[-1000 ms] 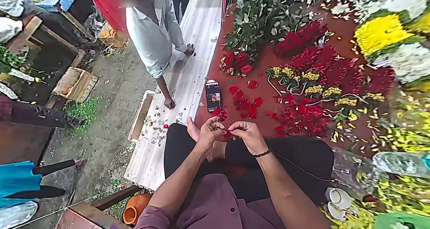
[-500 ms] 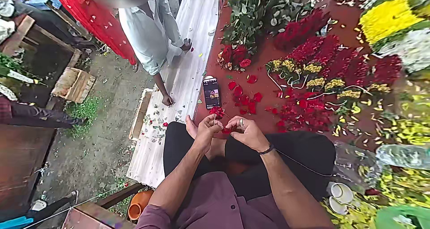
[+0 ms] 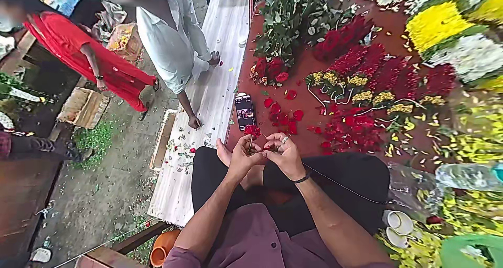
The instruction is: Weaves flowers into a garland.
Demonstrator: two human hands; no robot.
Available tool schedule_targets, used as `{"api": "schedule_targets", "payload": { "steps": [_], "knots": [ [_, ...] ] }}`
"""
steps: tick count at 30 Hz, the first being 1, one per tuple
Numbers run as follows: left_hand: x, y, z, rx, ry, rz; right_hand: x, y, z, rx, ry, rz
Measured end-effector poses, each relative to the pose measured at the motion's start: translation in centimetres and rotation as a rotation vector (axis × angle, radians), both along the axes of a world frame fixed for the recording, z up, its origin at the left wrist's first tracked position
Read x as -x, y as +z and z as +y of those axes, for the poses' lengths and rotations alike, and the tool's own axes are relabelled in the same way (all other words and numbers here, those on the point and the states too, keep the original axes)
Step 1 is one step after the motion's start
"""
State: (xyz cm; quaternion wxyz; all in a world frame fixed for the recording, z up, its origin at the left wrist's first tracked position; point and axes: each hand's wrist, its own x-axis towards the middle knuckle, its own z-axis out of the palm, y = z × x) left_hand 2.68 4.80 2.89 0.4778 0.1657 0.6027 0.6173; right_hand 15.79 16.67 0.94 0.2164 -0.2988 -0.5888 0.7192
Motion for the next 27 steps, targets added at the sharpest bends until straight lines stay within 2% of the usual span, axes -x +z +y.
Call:
{"api": "schedule_targets", "payload": {
  "steps": [6,11,22,27],
  "knots": [
    [0.2,-0.2,0.1,0.019,0.021,-0.053,-0.2,0.3,0.1,0.069,-0.011,-0.019],
    [0.4,0.0,0.4,0.076,0.015,-0.052,-0.4,-0.1,0.5,-0.153,0.147,0.019],
    [0.7,0.3,0.5,0.141,-0.042,-0.053,-1.0,0.0,1.4,-0.477,0.270,-0.249],
    [0.9,-0.1,0.2,0.255,-0.078,0.103,-1.4,0.3,2.8,-0.316,0.152,-0.263]
  ]
}}
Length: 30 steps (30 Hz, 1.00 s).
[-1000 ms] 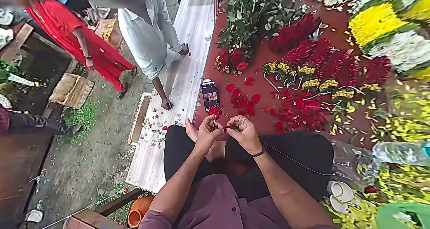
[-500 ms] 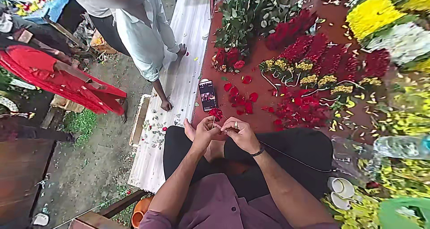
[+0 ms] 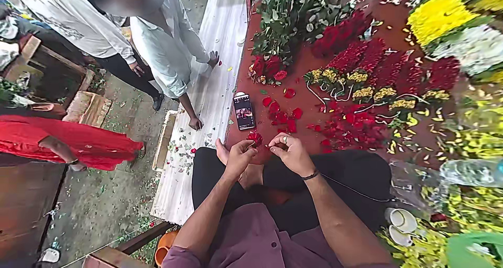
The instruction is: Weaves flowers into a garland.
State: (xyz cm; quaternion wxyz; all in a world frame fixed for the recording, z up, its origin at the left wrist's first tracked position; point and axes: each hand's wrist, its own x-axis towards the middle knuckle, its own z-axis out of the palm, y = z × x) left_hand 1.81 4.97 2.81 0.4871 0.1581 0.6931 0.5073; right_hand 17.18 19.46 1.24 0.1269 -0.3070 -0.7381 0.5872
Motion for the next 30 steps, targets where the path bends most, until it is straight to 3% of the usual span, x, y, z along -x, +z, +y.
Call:
{"api": "schedule_targets", "payload": {
  "steps": [7,11,17,24,30],
  "knots": [
    [0.2,1.1,0.1,0.018,-0.263,0.165,0.9,-0.4,-1.8,0.075,-0.051,-0.033],
    [0.7,0.4,0.1,-0.039,-0.288,0.219,1.0,-0.3,-1.7,0.126,-0.107,-0.084],
    [2.4,0.7,0.1,0.080,-0.347,0.171,-0.2,-0.7,0.8,0.384,-0.076,-0.085],
    [4.5,2.3,0.5,0.258,-0.304,0.181,0.7,-1.1,-1.5,0.345,0.272,-0.255],
    [5.7,2.8,0.3,0.334,-0.235,0.210,0.2,-0.8,0.7,0.180,0.084,-0.084]
  ]
}}
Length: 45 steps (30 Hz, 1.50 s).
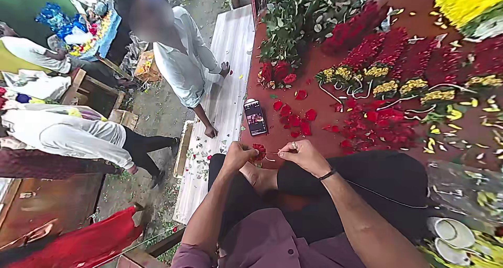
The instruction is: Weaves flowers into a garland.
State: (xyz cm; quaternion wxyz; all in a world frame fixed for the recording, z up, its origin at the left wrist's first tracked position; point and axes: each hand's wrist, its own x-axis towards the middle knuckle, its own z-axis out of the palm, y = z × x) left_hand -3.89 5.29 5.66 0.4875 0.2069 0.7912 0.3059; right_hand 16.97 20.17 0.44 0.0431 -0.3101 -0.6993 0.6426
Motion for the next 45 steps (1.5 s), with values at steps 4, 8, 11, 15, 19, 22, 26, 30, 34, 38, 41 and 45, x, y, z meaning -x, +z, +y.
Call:
{"api": "schedule_targets", "payload": {
  "steps": [4,8,11,15,19,22,26,30,34,38,41,45],
  "knots": [
    [-0.8,1.6,1.1,0.182,-0.309,0.265,-0.2,2.2,-0.7,0.069,0.092,0.141],
    [-2.8,7.2,3.3,0.066,-0.877,0.075,-0.6,2.2,0.2,0.143,0.043,0.360],
    [-3.0,8.4,5.3,-0.377,-0.674,-0.222,-1.3,1.8,-0.1,0.347,-0.054,0.345],
    [-2.7,6.0,7.0,-0.410,-0.299,0.050,-0.4,1.8,-1.5,0.449,-0.166,0.481],
    [-2.8,2.1,5.3,-0.160,-0.153,0.300,-0.1,2.3,-1.1,0.237,-0.107,0.446],
    [-3.5,0.5,3.7,-0.132,-0.033,0.241,0.9,1.6,-2.9,0.042,0.023,0.303],
    [-3.9,-0.7,2.0,-0.159,0.031,0.137,1.3,2.3,-3.2,0.055,-0.012,0.267],
    [-2.5,-0.9,-0.3,-0.219,-0.060,-0.062,-0.7,1.7,0.7,0.198,-0.110,0.099],
    [-1.4,-1.4,-2.3,-0.146,-0.235,-0.168,-0.8,1.7,0.8,0.289,0.076,0.022],
    [-0.7,-2.4,-3.8,-0.100,-0.205,-0.213,-0.6,2.2,-0.4,0.290,0.301,0.073],
    [-0.5,-2.3,-3.9,-0.066,-0.207,-0.203,-0.4,2.7,-0.9,0.283,0.370,0.050],
    [-0.6,-1.4,-3.4,-0.093,-0.161,-0.174,-0.5,2.7,1.7,0.247,0.307,-0.059]
  ]
}}
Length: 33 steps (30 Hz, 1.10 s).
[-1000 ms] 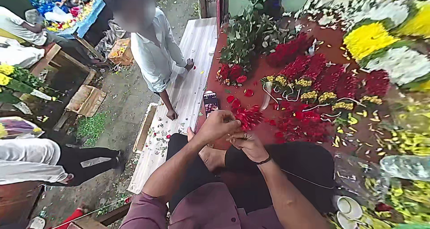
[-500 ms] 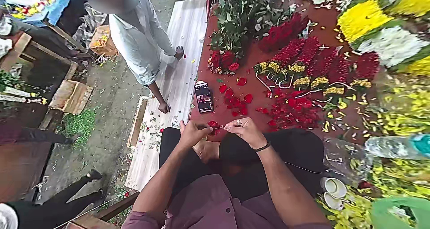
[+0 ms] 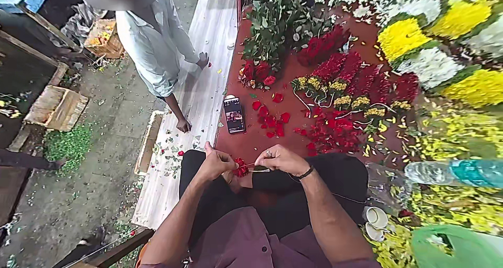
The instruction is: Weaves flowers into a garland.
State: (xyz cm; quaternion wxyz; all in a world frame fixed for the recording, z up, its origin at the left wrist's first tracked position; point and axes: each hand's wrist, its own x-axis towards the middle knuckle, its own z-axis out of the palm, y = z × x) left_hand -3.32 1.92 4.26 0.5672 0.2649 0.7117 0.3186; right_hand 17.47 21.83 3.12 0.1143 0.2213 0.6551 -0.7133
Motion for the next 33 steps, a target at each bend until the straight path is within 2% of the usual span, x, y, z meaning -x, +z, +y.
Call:
{"api": "schedule_targets", "payload": {
  "steps": [2,6,10,13,19,21,23,26,29,33],
  "knots": [
    [-0.4,0.6,0.1,-0.024,0.032,0.018,0.3,-1.8,3.4,-0.198,-0.039,-0.165],
    [-1.9,0.5,0.4,-0.092,0.120,0.041,2.9,-9.2,9.3,-0.699,-0.265,-0.418],
    [-3.5,-1.4,0.3,-0.094,0.220,0.007,5.0,-14.9,10.9,-0.928,-0.208,-0.404],
    [-3.7,-2.2,0.0,-0.063,0.261,0.000,5.2,-16.1,11.1,-0.915,-0.240,-0.379],
    [-3.3,-2.8,0.6,-0.072,0.314,0.038,3.5,-11.8,12.9,-0.681,-0.484,-0.349],
    [-3.6,-2.5,0.8,-0.092,0.323,0.016,3.4,-11.3,12.9,-0.728,-0.444,-0.357],
    [-3.8,-2.3,1.1,-0.117,0.324,-0.005,4.0,-11.4,12.4,-0.788,-0.314,-0.356],
    [-4.4,-1.9,0.9,-0.121,0.318,-0.029,4.9,-14.7,11.7,-0.939,-0.156,-0.395],
    [-4.7,-1.7,0.2,-0.104,0.319,-0.032,5.4,-15.8,11.7,-0.981,-0.166,-0.447],
    [-4.5,-1.7,-0.3,-0.071,0.339,-0.027,4.9,-14.2,12.3,-0.805,-0.286,-0.401]
  ]
}}
